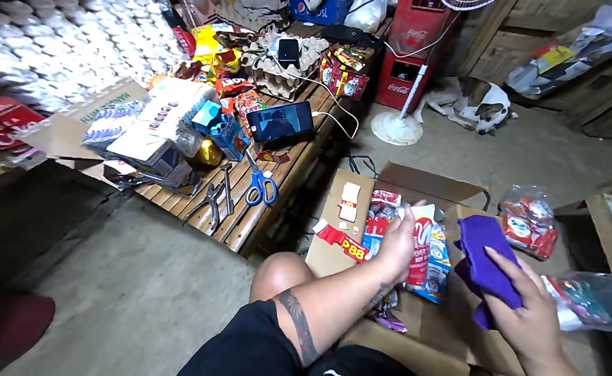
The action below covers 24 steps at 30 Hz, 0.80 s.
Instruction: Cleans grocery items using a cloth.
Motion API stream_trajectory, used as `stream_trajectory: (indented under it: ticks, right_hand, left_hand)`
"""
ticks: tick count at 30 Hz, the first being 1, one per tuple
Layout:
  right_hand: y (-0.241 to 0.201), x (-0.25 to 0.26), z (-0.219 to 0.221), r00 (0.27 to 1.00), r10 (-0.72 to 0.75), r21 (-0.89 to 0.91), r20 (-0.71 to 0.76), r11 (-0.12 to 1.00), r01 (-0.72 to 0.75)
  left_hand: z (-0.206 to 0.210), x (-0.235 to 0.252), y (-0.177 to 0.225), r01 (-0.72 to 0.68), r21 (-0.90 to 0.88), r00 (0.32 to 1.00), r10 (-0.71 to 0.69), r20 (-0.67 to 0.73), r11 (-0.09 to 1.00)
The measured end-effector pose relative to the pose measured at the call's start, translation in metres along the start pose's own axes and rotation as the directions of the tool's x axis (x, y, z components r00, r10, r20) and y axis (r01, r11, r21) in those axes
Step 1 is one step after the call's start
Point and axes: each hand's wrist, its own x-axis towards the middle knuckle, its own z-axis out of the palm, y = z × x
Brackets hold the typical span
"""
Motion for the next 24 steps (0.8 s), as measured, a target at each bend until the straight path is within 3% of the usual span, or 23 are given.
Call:
stream_trajectory:
  ticks: [3,6,8,11,13,15,18,21,24]
  right_hand:
    - [-0.008,-0.013,0.024,0.982,-0.129,0.066,0.135,0.991,0.121]
    - [-0.009,-0.023,0.044,0.965,-0.219,-0.009,0.144,0.975,0.223]
    - [-0.001,-0.019,0.044,0.989,-0.13,0.001,0.073,0.991,0.13]
    - [0.011,-0.004,0.039,0.991,0.132,0.161,-0.008,0.979,-0.129]
    - [0.008,-0.001,0.04,0.977,0.211,0.151,-0.002,0.966,-0.209]
    - [0.001,-0.009,0.047,0.991,0.137,0.032,0.014,0.99,-0.137]
    - [-0.01,-0.029,0.061,0.994,-0.078,-0.061,0.077,0.995,0.083]
    - [-0.018,-0.04,0.062,0.972,-0.163,-0.049,0.168,0.984,0.173]
    - [-0.013,-0.034,0.058,0.972,-0.211,-0.044,0.105,0.975,0.216]
  left_hand:
    - [0.006,-0.011,-0.013,-0.005,-0.003,0.989,0.006,0.148,1.0]
    - [0.019,-0.043,-0.006,0.072,0.091,0.977,-0.088,0.193,0.993]
    - [0.02,-0.045,-0.02,0.156,0.113,0.961,-0.177,0.212,0.981]
    - [0.013,-0.04,-0.047,0.169,0.028,0.896,-0.165,0.411,0.985]
    - [0.014,-0.04,-0.051,0.187,-0.007,0.905,-0.17,0.389,0.982]
    - [0.014,-0.038,-0.046,0.197,-0.028,0.939,-0.181,0.294,0.98]
    - [0.015,-0.03,-0.033,0.166,-0.077,0.982,-0.158,0.101,0.983]
    - [0.002,-0.017,-0.036,0.075,-0.1,0.984,-0.057,0.167,0.992]
    - [0.003,-0.023,-0.034,0.024,-0.016,0.971,-0.02,0.238,1.0]
